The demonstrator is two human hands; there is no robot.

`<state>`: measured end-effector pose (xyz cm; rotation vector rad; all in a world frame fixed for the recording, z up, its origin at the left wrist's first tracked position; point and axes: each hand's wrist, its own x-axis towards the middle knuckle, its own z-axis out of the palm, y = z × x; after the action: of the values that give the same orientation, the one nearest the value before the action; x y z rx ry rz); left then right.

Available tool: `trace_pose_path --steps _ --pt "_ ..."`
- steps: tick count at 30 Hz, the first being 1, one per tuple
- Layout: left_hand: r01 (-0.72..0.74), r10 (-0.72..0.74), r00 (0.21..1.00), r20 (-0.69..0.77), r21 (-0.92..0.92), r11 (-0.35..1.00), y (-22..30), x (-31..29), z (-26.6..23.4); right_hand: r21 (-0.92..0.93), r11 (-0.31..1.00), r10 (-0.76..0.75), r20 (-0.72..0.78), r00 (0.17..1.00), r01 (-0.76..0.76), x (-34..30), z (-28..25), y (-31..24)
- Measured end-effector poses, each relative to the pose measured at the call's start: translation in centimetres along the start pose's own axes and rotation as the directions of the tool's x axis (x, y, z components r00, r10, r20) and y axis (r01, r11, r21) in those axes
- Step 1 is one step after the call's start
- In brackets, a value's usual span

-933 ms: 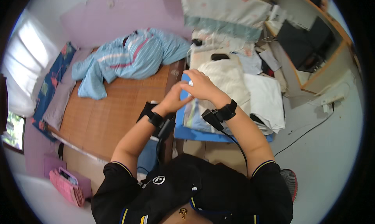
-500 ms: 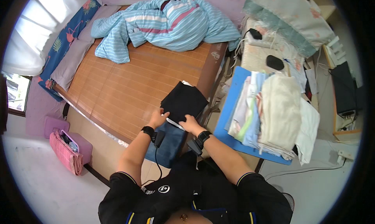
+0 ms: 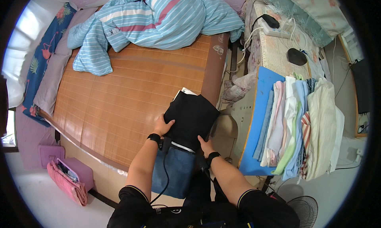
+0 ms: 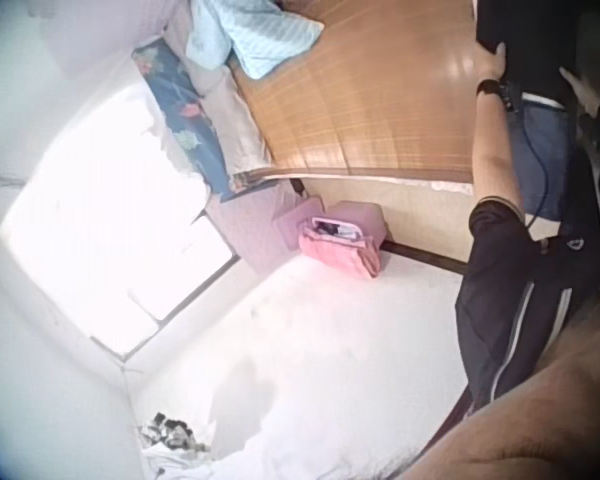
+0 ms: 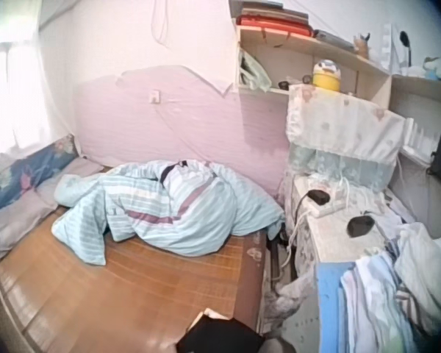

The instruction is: The person folds various pieces of clothing, including white shirts, patterned shorts, and a blue shirt, on a blue board. They then fold a light blue striped duvet on the bed.

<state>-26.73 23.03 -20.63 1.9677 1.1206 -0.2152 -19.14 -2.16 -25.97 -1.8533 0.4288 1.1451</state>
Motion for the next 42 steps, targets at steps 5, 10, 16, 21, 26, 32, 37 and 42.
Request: trace_pose_path --steps 5,10,16,21,26,32,37,42 --pt "0.046 -0.054 0.998 0.041 0.159 0.986 -0.3 1.4 1.3 0.313 0.949 -0.009 0.136 0.991 -0.034 2.4 0.0 1.7" --pt "-0.074 0.110 0.991 -0.075 0.381 0.922 0.8 -1.8 3.1 0.441 0.864 0.115 0.296 0.948 -0.243 2.7 -0.4 2.1" --pt "-0.193 0.219 0.964 -0.149 0.168 0.967 -2.5 0.8 3.9 0.356 0.883 0.206 0.293 0.934 -0.307 3.0 -0.7 2.5" --pt "0.238 -0.186 0.967 0.176 -0.356 0.904 -4.4 4.0 3.8 0.344 0.919 0.105 0.264 0.959 -0.195 4.2 -0.6 3.2" --pt "0.391 -0.094 0.838 0.537 -0.473 0.789 -3.2 3.9 2.0 0.326 0.912 0.143 0.321 0.936 -0.251 3.8 -1.1 2.1" --pt "0.180 0.091 0.838 0.538 -0.430 0.885 0.7 2.2 0.3 0.427 0.864 0.071 0.422 0.904 -0.267 -0.2 -1.2 -1.6" --pt "-0.074 0.155 0.889 0.431 -0.200 0.977 5.8 -1.1 -3.7 0.509 0.813 0.033 0.442 0.896 -0.281 -5.6 -1.0 -4.6" --pt "-0.226 0.254 0.945 0.208 -0.146 0.963 9.7 -6.7 -8.0 0.457 0.880 -0.051 0.365 0.930 -0.131 -10.6 -1.3 -7.1"
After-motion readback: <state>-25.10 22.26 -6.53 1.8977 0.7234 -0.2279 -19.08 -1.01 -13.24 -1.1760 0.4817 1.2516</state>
